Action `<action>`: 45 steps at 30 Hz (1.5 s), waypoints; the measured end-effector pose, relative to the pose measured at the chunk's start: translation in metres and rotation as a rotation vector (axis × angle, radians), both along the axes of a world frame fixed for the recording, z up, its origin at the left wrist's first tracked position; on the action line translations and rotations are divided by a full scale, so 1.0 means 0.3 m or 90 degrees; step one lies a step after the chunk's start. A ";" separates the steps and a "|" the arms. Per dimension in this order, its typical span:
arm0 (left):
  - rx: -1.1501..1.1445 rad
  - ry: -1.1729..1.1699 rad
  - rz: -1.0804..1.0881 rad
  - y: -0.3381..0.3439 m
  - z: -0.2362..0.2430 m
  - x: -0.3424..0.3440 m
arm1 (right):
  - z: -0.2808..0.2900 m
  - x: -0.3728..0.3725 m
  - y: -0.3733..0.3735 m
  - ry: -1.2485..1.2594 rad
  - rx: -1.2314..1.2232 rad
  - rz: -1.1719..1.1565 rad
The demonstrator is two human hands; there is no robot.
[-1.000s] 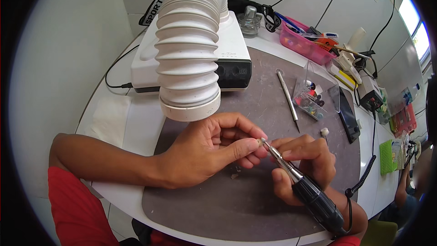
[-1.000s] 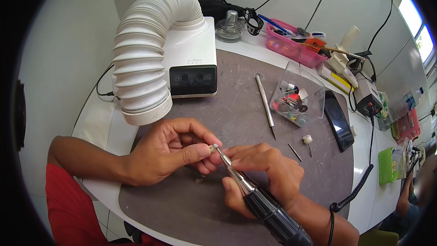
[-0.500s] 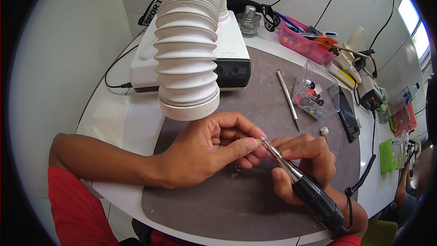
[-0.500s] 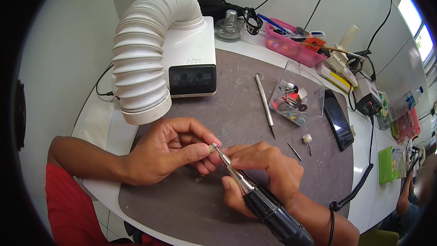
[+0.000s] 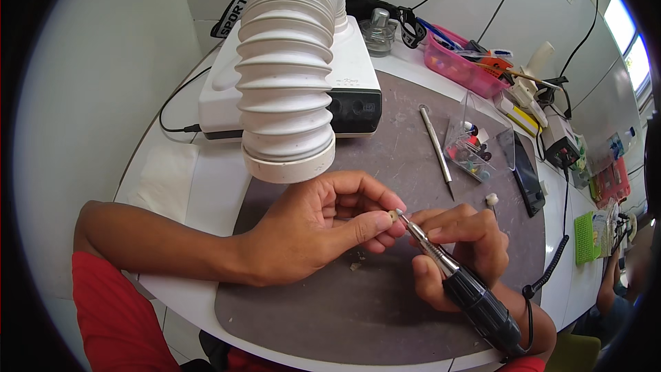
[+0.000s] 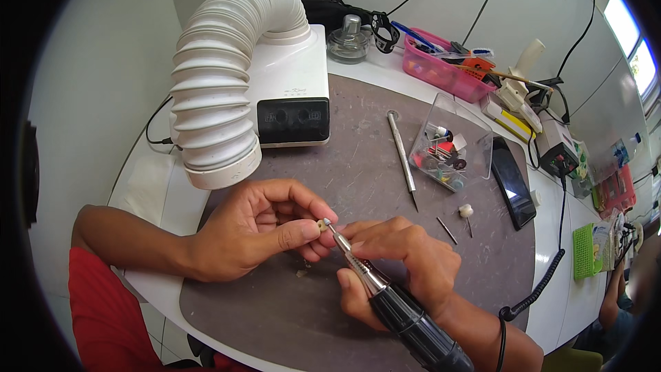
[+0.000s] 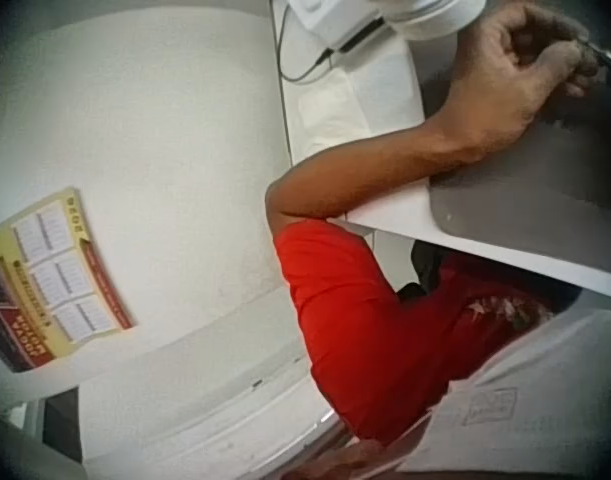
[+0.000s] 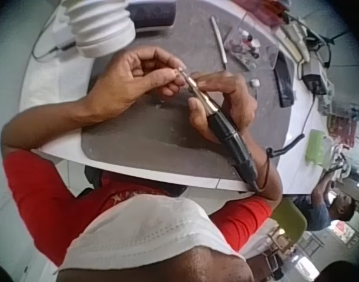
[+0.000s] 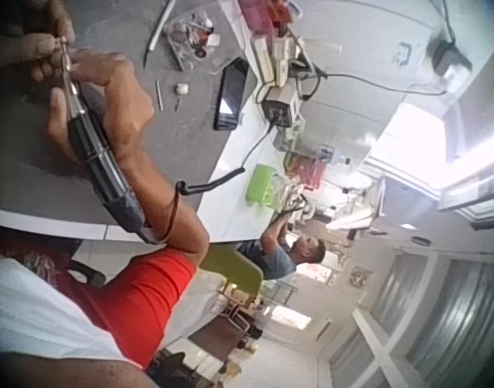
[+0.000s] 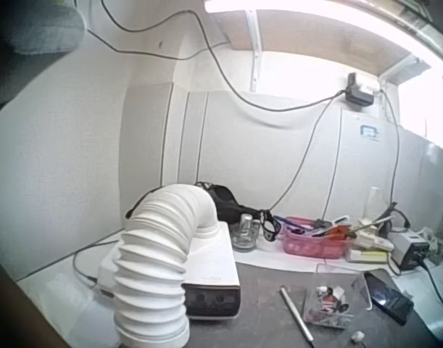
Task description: Polishing a dental crown using a rotary handpiece.
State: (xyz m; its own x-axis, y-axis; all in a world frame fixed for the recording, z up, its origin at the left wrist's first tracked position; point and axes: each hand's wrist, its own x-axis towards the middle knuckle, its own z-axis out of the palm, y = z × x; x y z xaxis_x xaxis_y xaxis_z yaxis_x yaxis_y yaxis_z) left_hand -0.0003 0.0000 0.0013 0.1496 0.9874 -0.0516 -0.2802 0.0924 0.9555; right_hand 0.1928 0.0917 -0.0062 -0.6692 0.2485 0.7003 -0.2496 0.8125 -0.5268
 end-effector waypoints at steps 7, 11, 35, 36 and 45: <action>-0.002 -0.006 0.003 -0.001 0.007 0.005 | 0.000 -0.002 0.002 0.005 0.010 0.010; -0.007 -0.005 0.013 -0.001 0.006 0.006 | -0.009 -0.001 0.004 0.004 -0.006 0.001; 0.001 -0.017 -0.006 -0.001 0.000 0.002 | 0.001 -0.001 0.000 -0.008 0.020 -0.006; 0.001 -0.017 -0.006 -0.001 -0.001 0.002 | 0.003 -0.001 -0.001 -0.008 0.020 -0.007; 0.003 -0.013 0.001 -0.001 -0.002 0.004 | 0.000 -0.001 0.001 0.007 0.004 0.002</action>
State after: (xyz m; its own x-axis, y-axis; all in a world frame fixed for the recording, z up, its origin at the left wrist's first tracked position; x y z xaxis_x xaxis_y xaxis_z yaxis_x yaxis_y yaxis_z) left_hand 0.0008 -0.0001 0.0009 0.1484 0.9880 -0.0439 -0.3005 0.0873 0.9498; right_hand 0.1926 0.0919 -0.0062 -0.6626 0.2415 0.7090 -0.2579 0.8151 -0.5188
